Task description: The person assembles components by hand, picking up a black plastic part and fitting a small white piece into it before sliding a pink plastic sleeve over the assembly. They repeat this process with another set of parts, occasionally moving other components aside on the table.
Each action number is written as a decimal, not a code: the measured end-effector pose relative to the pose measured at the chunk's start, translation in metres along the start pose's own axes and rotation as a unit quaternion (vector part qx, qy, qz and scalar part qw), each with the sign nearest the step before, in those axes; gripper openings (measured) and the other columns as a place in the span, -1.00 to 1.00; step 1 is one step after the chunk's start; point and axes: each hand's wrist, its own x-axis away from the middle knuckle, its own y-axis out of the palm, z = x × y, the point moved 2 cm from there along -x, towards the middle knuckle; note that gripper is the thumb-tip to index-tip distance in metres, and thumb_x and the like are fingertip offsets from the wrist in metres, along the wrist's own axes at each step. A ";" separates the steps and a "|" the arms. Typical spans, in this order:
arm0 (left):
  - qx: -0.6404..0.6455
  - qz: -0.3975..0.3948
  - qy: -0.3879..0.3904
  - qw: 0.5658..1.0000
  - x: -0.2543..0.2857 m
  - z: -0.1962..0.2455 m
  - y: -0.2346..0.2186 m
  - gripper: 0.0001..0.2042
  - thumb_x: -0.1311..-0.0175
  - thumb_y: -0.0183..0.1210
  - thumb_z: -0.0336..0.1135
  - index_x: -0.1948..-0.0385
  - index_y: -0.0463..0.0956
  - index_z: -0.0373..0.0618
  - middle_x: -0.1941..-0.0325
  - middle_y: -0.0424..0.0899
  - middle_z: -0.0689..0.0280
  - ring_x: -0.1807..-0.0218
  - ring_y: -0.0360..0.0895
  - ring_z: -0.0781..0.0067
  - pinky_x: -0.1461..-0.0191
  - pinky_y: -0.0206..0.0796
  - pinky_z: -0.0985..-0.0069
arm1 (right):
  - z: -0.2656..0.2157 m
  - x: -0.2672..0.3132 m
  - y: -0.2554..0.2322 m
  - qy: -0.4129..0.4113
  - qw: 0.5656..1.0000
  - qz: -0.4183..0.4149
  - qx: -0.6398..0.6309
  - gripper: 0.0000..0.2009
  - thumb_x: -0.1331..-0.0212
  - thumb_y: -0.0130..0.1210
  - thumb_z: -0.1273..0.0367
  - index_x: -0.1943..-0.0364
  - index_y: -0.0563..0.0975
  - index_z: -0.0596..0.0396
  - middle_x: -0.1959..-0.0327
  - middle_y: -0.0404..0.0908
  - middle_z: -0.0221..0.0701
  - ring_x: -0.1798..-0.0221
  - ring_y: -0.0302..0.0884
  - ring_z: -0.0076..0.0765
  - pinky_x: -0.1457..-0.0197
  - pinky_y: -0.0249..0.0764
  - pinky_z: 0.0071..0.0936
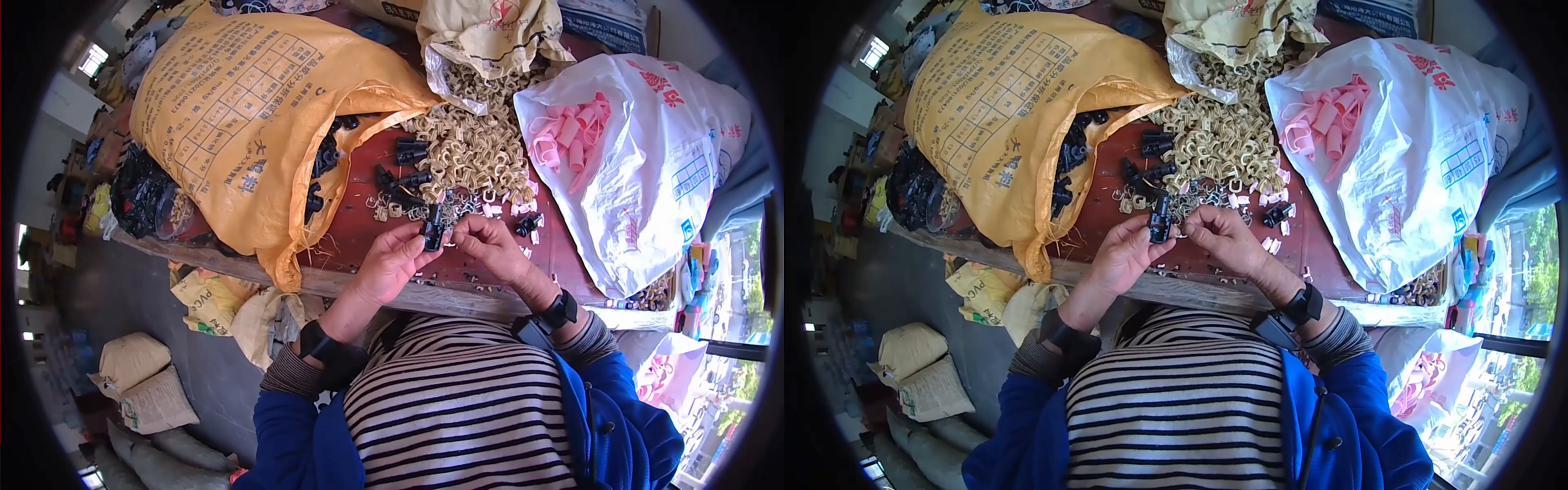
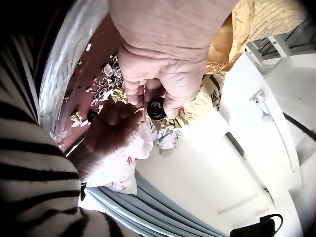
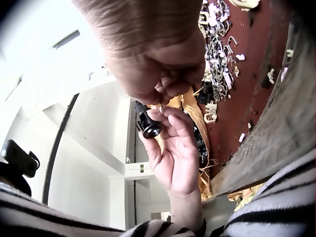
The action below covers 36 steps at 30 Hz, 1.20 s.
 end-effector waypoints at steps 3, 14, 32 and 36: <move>-0.004 -0.001 -0.004 1.000 0.000 -0.001 0.000 -0.73 -0.13 -0.04 -0.41 0.12 0.32 -0.25 0.14 0.45 0.15 0.03 0.38 0.31 -0.09 0.20 0.38 | -0.001 0.001 0.000 -0.023 0.999 0.012 0.023 -0.87 -0.08 -0.04 0.38 0.48 0.40 0.17 0.59 0.35 -0.58 0.52 0.22 -0.71 0.48 0.19 -0.72; -0.017 0.031 -0.004 0.999 -0.004 -0.009 -0.007 -0.75 -0.13 -0.04 -0.43 0.14 0.34 -0.22 0.14 0.46 0.17 0.04 0.39 0.32 -0.10 0.18 0.33 | -0.015 0.002 0.002 -0.126 0.963 0.071 0.226 -0.86 -0.10 -0.06 0.40 0.49 0.41 0.20 0.55 0.38 -0.52 0.47 0.29 -0.64 0.41 0.23 -0.67; 0.059 0.007 -0.060 0.996 -0.001 -0.012 -0.010 -0.75 -0.14 -0.05 -0.39 0.14 0.32 -0.23 0.17 0.47 0.16 0.11 0.43 0.30 -0.01 0.28 0.40 | -0.010 0.002 0.001 -0.077 0.995 0.059 0.030 -0.89 -0.04 0.00 0.43 0.50 0.41 0.19 0.54 0.38 -0.48 0.43 0.35 -0.60 0.35 0.27 -0.65; 0.071 0.015 -0.073 0.995 0.000 -0.014 -0.012 -0.74 -0.14 -0.05 -0.41 0.13 0.31 -0.24 0.19 0.47 0.18 0.15 0.45 0.32 0.05 0.32 0.45 | -0.012 0.001 0.001 -0.104 0.988 0.072 0.087 -0.89 0.00 0.04 0.43 0.53 0.41 0.19 0.57 0.36 -0.48 0.48 0.32 -0.59 0.40 0.25 -0.64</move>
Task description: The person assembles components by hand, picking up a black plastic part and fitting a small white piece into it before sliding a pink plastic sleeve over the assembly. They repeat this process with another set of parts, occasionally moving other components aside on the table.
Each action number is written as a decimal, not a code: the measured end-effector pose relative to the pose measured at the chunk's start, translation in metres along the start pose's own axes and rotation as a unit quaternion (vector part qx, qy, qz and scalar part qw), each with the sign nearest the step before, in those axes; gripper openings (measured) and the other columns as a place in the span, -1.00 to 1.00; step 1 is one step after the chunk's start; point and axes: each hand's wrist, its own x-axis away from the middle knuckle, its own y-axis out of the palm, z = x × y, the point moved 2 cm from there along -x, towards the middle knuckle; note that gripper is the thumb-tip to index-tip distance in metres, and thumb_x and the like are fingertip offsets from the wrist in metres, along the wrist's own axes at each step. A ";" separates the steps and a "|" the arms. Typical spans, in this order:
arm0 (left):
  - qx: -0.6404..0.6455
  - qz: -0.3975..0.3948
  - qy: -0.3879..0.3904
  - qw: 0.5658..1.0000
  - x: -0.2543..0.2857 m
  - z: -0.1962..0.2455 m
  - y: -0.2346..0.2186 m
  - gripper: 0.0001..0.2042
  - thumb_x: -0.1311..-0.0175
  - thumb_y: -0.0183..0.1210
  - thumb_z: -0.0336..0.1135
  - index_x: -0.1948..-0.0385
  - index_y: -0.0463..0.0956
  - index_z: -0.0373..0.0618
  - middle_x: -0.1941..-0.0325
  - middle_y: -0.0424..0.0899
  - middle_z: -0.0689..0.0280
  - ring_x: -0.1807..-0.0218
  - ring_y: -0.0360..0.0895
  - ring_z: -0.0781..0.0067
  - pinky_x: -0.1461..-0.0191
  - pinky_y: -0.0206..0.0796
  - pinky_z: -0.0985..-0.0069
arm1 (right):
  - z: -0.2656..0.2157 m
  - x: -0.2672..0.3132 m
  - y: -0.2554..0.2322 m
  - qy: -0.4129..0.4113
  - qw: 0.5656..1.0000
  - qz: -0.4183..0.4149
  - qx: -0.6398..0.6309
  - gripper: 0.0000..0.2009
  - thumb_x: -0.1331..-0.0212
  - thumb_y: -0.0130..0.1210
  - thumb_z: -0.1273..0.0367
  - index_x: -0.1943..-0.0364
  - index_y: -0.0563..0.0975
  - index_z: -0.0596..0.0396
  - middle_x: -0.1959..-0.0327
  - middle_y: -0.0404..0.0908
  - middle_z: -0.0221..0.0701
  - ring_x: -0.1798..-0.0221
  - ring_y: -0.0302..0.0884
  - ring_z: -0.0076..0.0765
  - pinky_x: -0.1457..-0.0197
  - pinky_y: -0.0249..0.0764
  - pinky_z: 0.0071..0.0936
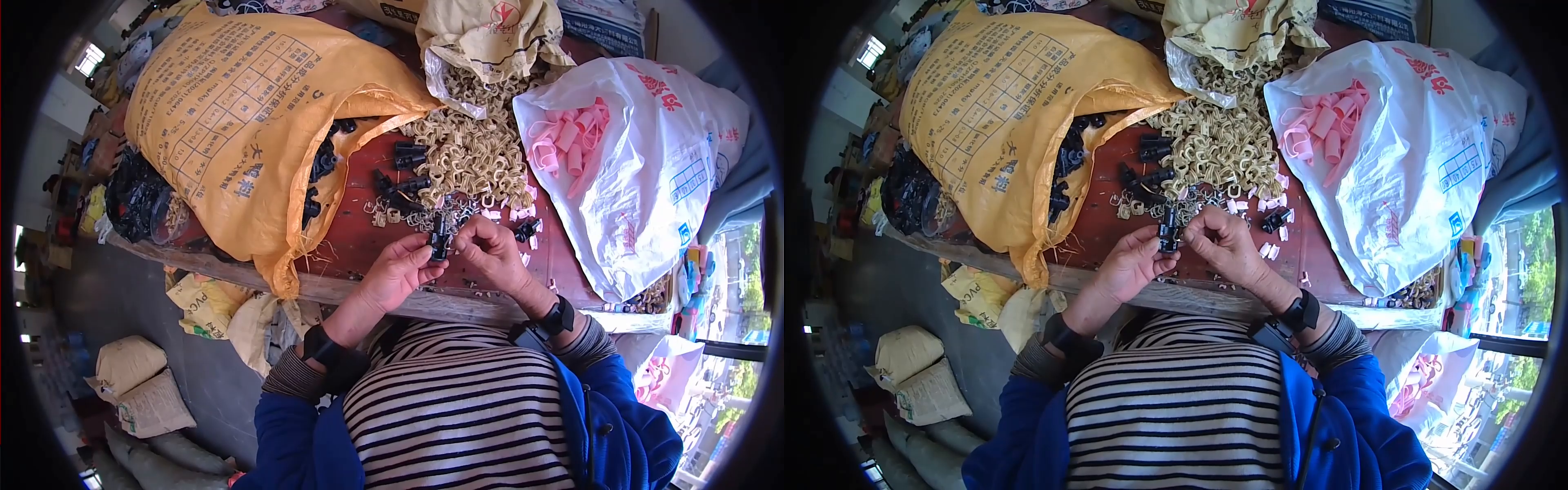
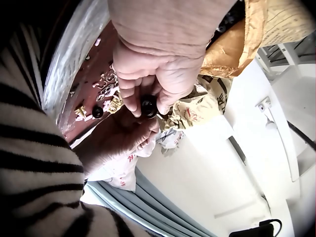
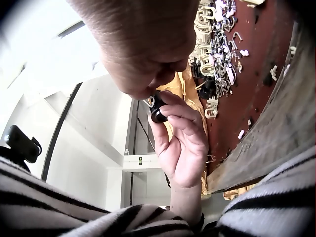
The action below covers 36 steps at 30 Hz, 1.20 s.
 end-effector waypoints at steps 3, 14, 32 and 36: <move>0.000 0.009 -0.010 1.000 0.000 -0.001 0.001 -0.75 -0.14 -0.06 -0.42 0.12 0.31 -0.23 0.20 0.48 0.20 0.17 0.46 0.34 0.09 0.35 0.49 | -0.006 0.000 0.002 0.002 1.000 -0.003 0.021 -0.89 0.02 0.06 0.44 0.54 0.41 0.19 0.58 0.35 -0.47 0.51 0.30 -0.57 0.42 0.23 -0.63; -0.027 0.022 -0.040 0.999 0.001 0.001 0.006 -0.77 -0.15 -0.07 -0.44 0.15 0.33 -0.25 0.23 0.49 0.21 0.21 0.48 0.38 0.17 0.37 0.59 | -0.026 -0.002 0.006 -0.103 0.984 -0.013 0.143 -0.92 0.08 0.06 0.50 0.54 0.40 0.18 0.57 0.34 -0.40 0.52 0.34 -0.41 0.49 0.27 -0.55; -0.059 0.071 -0.051 0.994 -0.001 0.001 0.002 -0.79 -0.14 -0.04 -0.40 0.21 0.37 -0.27 0.29 0.51 0.20 0.28 0.51 0.34 0.26 0.39 0.62 | -0.021 -0.004 0.004 -0.115 0.981 -0.027 0.156 -0.92 0.10 0.06 0.53 0.51 0.40 0.18 0.56 0.33 -0.35 0.51 0.35 -0.28 0.47 0.30 -0.50; -0.061 0.061 -0.051 0.995 -0.002 0.000 0.001 -0.78 -0.14 -0.03 -0.39 0.21 0.36 -0.28 0.28 0.51 0.20 0.27 0.51 0.34 0.25 0.39 0.61 | -0.023 -0.004 0.006 -0.134 0.972 -0.049 0.185 -0.93 0.11 0.06 0.53 0.51 0.40 0.17 0.55 0.33 -0.35 0.51 0.35 -0.28 0.46 0.31 -0.49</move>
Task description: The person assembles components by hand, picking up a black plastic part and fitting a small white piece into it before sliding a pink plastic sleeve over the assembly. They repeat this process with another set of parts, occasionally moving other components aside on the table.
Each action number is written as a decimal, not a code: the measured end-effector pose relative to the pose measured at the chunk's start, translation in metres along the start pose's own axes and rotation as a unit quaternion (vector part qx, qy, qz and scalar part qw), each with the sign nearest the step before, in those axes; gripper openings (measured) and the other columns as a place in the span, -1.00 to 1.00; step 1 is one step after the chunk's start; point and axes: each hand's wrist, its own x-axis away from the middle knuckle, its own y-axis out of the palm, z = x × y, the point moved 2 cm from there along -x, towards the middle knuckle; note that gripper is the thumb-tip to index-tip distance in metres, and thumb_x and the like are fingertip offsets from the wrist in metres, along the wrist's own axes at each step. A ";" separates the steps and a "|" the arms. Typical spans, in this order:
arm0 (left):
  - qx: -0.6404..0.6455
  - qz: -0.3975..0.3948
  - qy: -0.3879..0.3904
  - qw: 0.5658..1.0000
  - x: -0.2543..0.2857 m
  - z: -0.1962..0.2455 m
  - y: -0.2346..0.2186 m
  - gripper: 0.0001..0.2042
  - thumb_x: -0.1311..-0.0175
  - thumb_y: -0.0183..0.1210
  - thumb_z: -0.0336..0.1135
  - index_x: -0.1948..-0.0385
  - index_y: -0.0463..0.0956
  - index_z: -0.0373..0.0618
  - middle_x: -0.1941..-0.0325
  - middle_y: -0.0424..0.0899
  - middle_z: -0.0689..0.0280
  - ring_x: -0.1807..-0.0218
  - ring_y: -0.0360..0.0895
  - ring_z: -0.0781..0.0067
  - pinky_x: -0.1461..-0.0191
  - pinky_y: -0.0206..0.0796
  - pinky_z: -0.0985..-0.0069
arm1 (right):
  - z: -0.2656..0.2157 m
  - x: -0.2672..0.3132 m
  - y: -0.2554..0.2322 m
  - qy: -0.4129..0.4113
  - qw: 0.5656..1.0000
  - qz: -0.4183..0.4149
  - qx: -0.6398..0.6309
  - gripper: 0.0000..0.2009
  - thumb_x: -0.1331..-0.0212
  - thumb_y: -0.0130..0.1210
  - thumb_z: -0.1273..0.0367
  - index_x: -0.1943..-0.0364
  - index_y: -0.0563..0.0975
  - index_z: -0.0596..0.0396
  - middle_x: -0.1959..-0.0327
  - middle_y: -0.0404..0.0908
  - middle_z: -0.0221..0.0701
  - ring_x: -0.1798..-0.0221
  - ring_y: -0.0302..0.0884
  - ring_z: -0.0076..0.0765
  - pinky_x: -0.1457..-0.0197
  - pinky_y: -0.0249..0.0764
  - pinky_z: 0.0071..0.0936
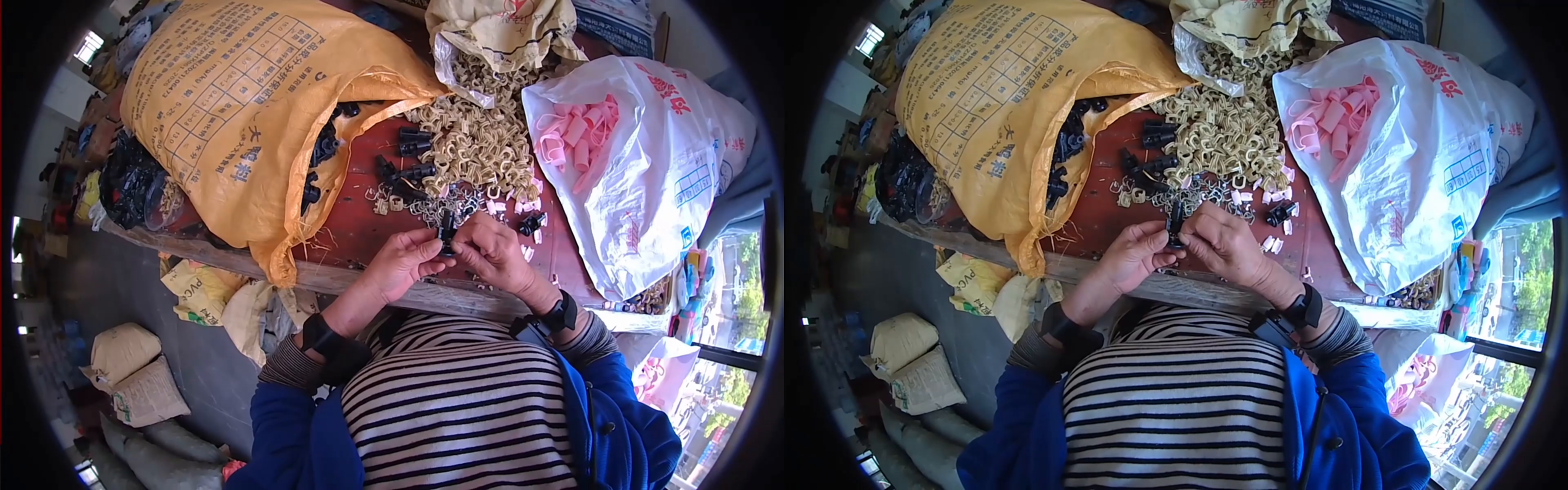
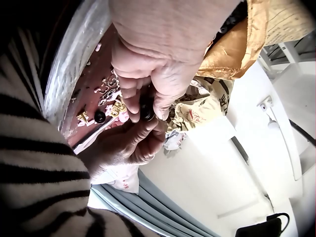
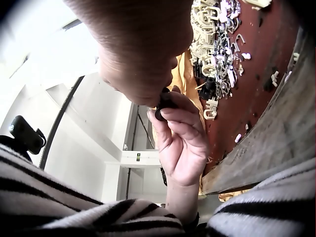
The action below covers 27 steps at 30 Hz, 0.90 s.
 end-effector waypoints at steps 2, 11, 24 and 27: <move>-0.004 -0.002 0.006 1.000 0.000 0.000 0.000 -0.78 -0.14 -0.03 -0.39 0.20 0.36 -0.27 0.27 0.50 0.19 0.27 0.51 0.34 0.25 0.39 0.61 | -0.002 -0.001 -0.001 -0.003 1.000 -0.007 0.019 -0.92 0.12 0.06 0.52 0.52 0.40 0.16 0.55 0.33 -0.35 0.51 0.36 -0.28 0.46 0.31 -0.48; -0.078 0.005 0.031 0.996 0.000 0.002 0.002 -0.75 -0.13 -0.01 -0.37 0.16 0.37 -0.25 0.25 0.51 0.28 0.26 0.50 0.49 0.22 0.35 0.69 | 0.002 0.000 0.002 -0.012 0.997 -0.017 0.076 -0.90 0.14 0.08 0.49 0.51 0.39 0.11 0.56 0.32 -0.37 0.52 0.36 -0.27 0.48 0.31 -0.46; -0.218 -0.004 0.102 0.971 0.001 0.008 0.008 -0.69 -0.17 -0.07 -0.38 0.05 0.26 -0.29 0.24 0.49 0.30 0.23 0.47 0.57 0.19 0.34 0.70 | 0.013 0.004 0.006 0.189 0.979 -0.025 -0.065 -0.83 0.10 0.13 0.42 0.47 0.35 0.08 0.61 0.30 -0.49 0.57 0.27 -0.59 0.55 0.21 -0.66; -0.232 0.001 0.117 0.966 0.002 0.011 0.008 -0.67 -0.17 -0.07 -0.39 0.03 0.24 -0.29 0.23 0.49 0.29 0.22 0.46 0.56 0.19 0.33 0.69 | 0.020 0.004 0.007 0.223 0.965 -0.007 -0.141 -0.80 0.10 0.15 0.40 0.44 0.35 0.07 0.61 0.28 -0.53 0.56 0.21 -0.67 0.54 0.16 -0.72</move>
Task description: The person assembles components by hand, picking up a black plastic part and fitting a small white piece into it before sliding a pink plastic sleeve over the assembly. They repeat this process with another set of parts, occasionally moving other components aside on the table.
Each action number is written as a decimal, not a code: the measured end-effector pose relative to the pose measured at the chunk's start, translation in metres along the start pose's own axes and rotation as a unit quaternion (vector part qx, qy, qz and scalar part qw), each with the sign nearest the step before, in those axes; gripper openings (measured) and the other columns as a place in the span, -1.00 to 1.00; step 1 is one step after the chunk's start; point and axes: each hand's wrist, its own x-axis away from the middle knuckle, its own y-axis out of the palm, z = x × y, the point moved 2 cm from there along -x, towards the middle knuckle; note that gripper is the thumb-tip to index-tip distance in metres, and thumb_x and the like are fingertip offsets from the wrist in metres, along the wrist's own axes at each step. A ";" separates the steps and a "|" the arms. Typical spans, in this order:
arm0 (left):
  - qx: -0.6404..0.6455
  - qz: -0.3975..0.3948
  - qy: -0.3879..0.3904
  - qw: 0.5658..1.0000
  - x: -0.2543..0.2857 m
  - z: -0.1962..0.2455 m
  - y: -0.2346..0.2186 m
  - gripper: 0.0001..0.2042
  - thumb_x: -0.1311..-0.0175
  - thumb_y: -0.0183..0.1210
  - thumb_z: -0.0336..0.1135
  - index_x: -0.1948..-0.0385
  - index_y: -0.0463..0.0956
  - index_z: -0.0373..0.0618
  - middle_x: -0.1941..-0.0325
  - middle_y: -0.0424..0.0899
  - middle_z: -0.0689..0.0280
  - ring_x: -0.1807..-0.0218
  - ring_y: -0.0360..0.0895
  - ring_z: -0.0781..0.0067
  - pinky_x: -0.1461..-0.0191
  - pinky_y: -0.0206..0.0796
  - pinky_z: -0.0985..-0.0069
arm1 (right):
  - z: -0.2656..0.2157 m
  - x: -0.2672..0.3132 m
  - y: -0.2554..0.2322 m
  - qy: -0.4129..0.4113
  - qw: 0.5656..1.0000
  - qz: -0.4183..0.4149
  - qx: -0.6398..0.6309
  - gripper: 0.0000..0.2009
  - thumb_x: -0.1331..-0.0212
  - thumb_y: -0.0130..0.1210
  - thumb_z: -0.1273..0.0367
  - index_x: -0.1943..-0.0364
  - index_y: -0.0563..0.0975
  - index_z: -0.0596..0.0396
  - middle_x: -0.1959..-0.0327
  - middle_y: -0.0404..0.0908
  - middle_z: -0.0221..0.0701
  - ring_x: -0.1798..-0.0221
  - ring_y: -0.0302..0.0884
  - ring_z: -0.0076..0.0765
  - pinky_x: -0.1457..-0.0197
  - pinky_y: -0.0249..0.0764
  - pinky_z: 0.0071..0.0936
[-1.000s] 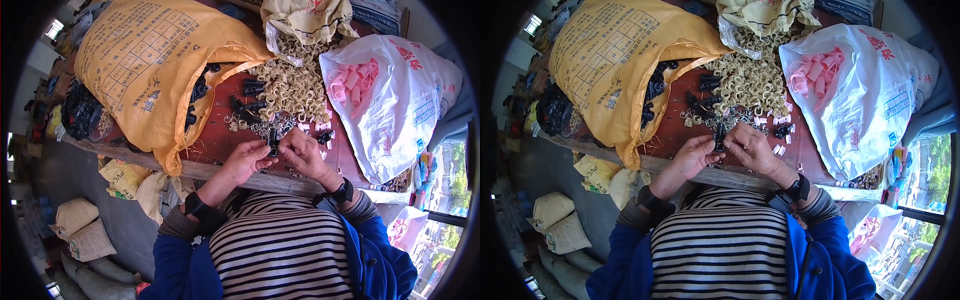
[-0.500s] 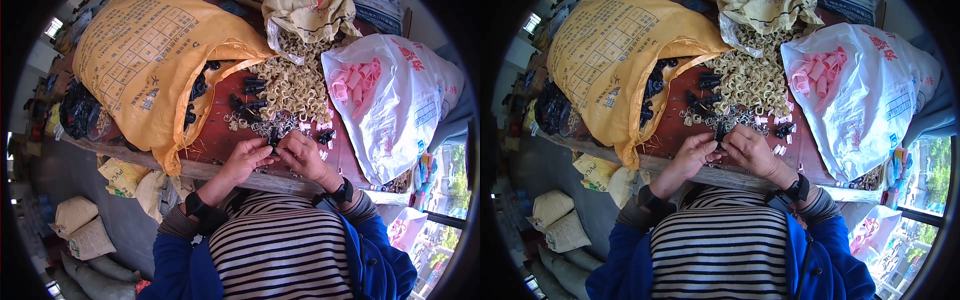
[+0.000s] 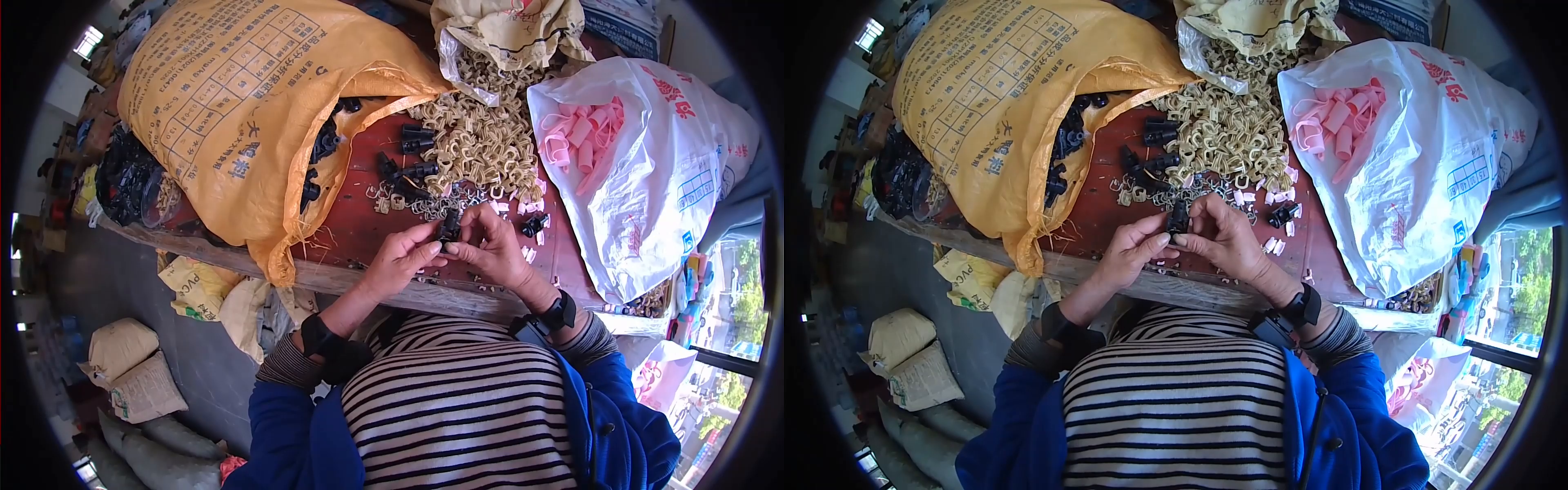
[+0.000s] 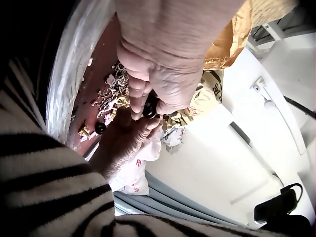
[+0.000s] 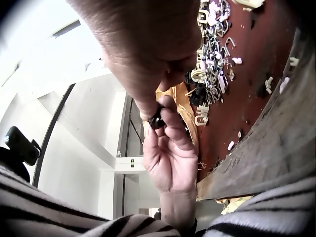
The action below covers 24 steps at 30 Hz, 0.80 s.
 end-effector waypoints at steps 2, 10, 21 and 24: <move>-0.005 -0.004 -0.002 1.000 0.001 0.002 -0.001 -0.67 -0.17 -0.08 -0.39 0.03 0.24 -0.30 0.22 0.49 0.28 0.21 0.47 0.54 0.19 0.33 0.69 | 0.003 -0.003 -0.001 0.016 0.999 0.001 -0.040 -0.78 0.11 0.17 0.38 0.43 0.34 0.06 0.61 0.27 -0.54 0.56 0.19 -0.71 0.54 0.14 -0.75; 0.013 0.026 0.001 1.000 0.002 0.004 -0.011 -0.67 -0.15 -0.07 -0.40 0.05 0.25 -0.32 0.18 0.49 0.25 0.20 0.48 0.49 0.21 0.32 0.69 | 0.011 -0.027 -0.048 -0.116 0.940 -0.055 0.315 -0.77 0.15 0.11 0.43 0.33 0.38 0.04 0.51 0.39 -0.41 0.50 0.41 -0.47 0.50 0.33 -0.54; 0.007 0.047 -0.013 0.999 0.004 0.003 -0.012 -0.69 -0.12 -0.08 -0.41 0.08 0.29 -0.29 0.18 0.49 0.18 0.20 0.49 0.43 0.21 0.32 0.64 | 0.045 -0.048 -0.048 -0.130 0.825 0.040 0.548 -0.90 0.13 -0.05 0.42 0.44 0.40 -0.02 0.50 0.37 -0.38 0.57 0.44 -0.23 0.55 0.38 -0.36; 0.021 0.051 -0.011 0.998 0.004 0.003 -0.011 -0.71 -0.12 -0.08 -0.42 0.09 0.30 -0.29 0.18 0.49 0.18 0.21 0.49 0.43 0.21 0.32 0.64 | 0.036 -0.046 -0.047 -0.176 0.847 0.059 0.498 -0.90 0.14 -0.05 0.43 0.46 0.39 -0.01 0.50 0.37 -0.39 0.56 0.44 -0.24 0.56 0.38 -0.37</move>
